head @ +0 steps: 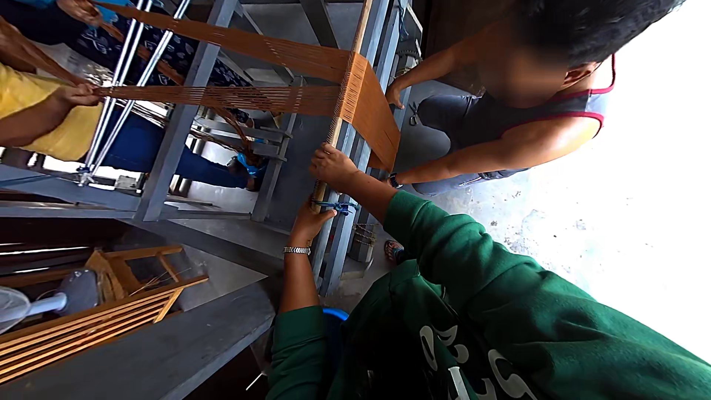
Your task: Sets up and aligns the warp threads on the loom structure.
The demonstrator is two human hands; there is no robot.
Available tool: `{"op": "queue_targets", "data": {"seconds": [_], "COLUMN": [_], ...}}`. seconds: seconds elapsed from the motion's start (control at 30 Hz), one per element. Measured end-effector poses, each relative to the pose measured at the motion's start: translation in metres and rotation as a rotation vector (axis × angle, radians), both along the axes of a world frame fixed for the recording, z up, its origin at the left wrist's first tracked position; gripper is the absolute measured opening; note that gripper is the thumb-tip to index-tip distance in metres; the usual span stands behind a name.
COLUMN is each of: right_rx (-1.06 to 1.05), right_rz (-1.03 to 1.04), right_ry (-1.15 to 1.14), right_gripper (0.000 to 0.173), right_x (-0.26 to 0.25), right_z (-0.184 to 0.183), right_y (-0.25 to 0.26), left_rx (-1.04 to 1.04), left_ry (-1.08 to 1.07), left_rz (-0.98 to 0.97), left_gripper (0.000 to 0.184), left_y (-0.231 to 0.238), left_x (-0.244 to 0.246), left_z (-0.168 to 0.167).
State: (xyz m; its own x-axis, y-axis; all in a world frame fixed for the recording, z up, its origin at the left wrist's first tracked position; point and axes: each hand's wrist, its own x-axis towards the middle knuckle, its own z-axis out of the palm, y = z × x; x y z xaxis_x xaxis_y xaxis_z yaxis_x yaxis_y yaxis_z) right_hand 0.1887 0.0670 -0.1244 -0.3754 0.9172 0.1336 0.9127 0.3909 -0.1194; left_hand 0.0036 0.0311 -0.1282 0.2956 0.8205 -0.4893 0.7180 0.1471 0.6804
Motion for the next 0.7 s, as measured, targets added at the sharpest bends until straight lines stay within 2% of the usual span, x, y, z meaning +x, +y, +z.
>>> {"op": "queue_targets", "data": {"seconds": [0.57, 0.7], "right_rx": [0.005, -0.015], "right_rz": [0.021, 0.027], "right_ry": [-0.018, 0.013], "right_gripper": [0.028, 0.029], "right_x": [0.0025, 0.0034], "right_z": [0.0013, 0.0023], "right_y": [0.0002, 0.0005], "left_rx": [-0.016, 0.007], "left_ry": [0.015, 0.043], "left_rz": [-0.009, -0.02], "left_gripper": [0.075, 0.08], "left_y": [0.001, 0.0008], "left_x": [-0.0007, -0.0005], "left_z": [-0.001, -0.0002]}}
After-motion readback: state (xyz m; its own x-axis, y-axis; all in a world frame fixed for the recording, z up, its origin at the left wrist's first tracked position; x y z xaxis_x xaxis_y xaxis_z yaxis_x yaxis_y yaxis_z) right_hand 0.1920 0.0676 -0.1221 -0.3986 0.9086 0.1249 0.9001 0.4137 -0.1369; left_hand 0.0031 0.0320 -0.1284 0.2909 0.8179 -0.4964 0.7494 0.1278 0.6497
